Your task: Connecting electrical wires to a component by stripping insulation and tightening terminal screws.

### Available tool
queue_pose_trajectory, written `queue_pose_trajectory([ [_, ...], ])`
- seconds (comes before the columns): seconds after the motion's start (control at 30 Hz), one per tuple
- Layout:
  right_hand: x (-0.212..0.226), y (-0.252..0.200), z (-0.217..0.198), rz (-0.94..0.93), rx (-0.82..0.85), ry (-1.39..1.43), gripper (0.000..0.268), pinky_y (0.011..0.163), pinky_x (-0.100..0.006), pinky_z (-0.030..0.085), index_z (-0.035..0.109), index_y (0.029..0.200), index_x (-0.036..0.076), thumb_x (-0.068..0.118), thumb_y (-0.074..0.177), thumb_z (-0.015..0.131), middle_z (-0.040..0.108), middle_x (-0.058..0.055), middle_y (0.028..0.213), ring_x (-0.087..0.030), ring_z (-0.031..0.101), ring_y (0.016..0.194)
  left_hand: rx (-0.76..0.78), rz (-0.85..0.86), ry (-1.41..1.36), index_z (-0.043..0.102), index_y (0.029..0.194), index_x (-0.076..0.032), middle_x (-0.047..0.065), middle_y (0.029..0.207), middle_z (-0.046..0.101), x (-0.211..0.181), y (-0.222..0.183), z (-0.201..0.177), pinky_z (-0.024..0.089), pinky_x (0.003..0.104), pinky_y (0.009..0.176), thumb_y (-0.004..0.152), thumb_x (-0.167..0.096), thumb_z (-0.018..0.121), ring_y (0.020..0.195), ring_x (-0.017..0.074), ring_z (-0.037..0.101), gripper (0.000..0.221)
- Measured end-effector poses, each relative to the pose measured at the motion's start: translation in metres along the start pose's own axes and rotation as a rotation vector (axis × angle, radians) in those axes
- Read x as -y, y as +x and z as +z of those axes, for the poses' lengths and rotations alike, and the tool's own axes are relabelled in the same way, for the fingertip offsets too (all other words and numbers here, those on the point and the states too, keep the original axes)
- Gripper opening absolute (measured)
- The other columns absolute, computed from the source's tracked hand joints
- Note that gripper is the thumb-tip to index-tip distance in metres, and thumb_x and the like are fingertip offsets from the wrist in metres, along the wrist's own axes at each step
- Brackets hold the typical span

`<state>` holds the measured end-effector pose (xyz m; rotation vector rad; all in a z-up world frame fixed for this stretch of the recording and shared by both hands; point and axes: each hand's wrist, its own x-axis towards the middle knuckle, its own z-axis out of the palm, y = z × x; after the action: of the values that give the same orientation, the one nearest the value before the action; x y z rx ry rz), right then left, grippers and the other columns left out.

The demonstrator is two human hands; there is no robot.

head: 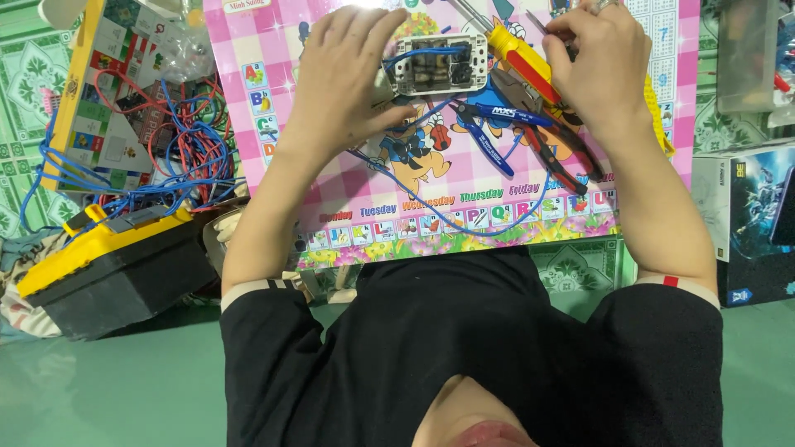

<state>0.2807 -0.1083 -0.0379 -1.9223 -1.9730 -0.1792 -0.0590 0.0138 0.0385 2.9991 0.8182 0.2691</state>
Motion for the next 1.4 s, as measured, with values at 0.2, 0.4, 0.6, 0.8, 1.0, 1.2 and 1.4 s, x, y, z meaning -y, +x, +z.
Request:
queue_pose_trajectory([
  [0.2, -0.001, 0.001, 0.001, 0.007, -0.006, -0.013, 0.008, 0.055, -0.045, 0.048, 0.085, 0.108, 0.015, 0.02, 0.106, 0.081, 0.07, -0.002, 0.091, -0.028, 0.065, 0.087, 0.063, -0.019, 0.067, 0.042, 0.153, -0.011, 0.01, 0.142, 0.059, 0.0, 0.0, 0.017, 0.045, 0.044, 0.103, 0.086, -0.068, 0.085, 0.124, 0.0283, 0.057, 0.098],
  [0.4, 0.003, 0.002, -0.003, -0.017, -0.018, 0.027, 0.01, 0.06, -0.041, 0.05, 0.082, 0.106, 0.009, 0.019, 0.108, 0.081, 0.08, -0.001, 0.099, -0.022, 0.072, 0.09, -0.02, 0.105, 0.32, 0.034, 0.158, -0.012, 0.003, 0.131, 0.062, -0.013, 0.006, 0.026, 0.044, 0.037, 0.091, 0.087, -0.052, 0.08, 0.108, 0.021, 0.057, 0.093],
  [0.6, 0.004, 0.0, -0.002, 0.004, -0.015, 0.008, 0.01, 0.058, -0.042, 0.05, 0.084, 0.105, 0.012, 0.021, 0.108, 0.081, 0.081, 0.0, 0.097, -0.022, 0.073, 0.087, 0.043, 0.022, 0.217, 0.029, 0.16, -0.008, 0.002, 0.115, 0.062, -0.008, 0.006, 0.028, 0.046, 0.035, 0.092, 0.088, -0.077, 0.083, 0.106, 0.0216, 0.055, 0.113],
  [0.8, 0.008, 0.0, -0.005, 0.01, 0.01, 0.048, 0.014, 0.065, -0.042, 0.051, 0.078, 0.111, 0.008, 0.021, 0.111, 0.08, 0.084, -0.004, 0.104, -0.023, 0.076, 0.1, 0.049, 0.057, 0.201, 0.03, 0.16, -0.009, 0.002, 0.116, 0.062, -0.007, 0.005, 0.025, 0.044, 0.037, 0.095, 0.087, -0.09, 0.076, 0.11, 0.0239, 0.054, 0.118],
  [1.0, 0.007, -0.001, -0.004, 0.01, 0.007, 0.052, 0.013, 0.066, -0.044, 0.05, 0.075, 0.114, 0.01, 0.021, 0.11, 0.081, 0.084, -0.004, 0.105, -0.024, 0.075, 0.102, 0.037, 0.064, 0.018, 0.037, 0.156, -0.009, 0.005, 0.101, 0.065, -0.006, 0.004, 0.02, 0.044, 0.043, 0.095, 0.098, -0.077, 0.076, 0.106, 0.0265, 0.054, 0.097],
  [1.2, 0.008, 0.0, -0.006, 0.032, 0.019, 0.081, 0.013, 0.066, -0.046, 0.05, 0.075, 0.115, 0.008, 0.019, 0.11, 0.081, 0.084, -0.005, 0.106, -0.024, 0.076, 0.103, 0.008, 0.08, -0.114, 0.037, 0.156, -0.014, 0.006, 0.111, 0.07, -0.004, 0.004, 0.016, 0.04, 0.046, 0.102, 0.091, -0.069, 0.086, 0.111, 0.029, 0.056, 0.099],
  [1.4, 0.018, 0.004, -0.011, 0.054, 0.031, 0.113, 0.018, 0.072, -0.043, 0.053, 0.07, 0.113, 0.006, 0.02, 0.111, 0.082, 0.082, -0.009, 0.108, -0.026, 0.074, 0.104, -0.005, 0.117, -0.303, 0.045, 0.151, -0.012, 0.006, 0.093, 0.069, -0.001, 0.005, 0.007, 0.037, 0.053, 0.106, 0.077, -0.036, 0.079, 0.104, 0.0326, 0.056, 0.085],
])
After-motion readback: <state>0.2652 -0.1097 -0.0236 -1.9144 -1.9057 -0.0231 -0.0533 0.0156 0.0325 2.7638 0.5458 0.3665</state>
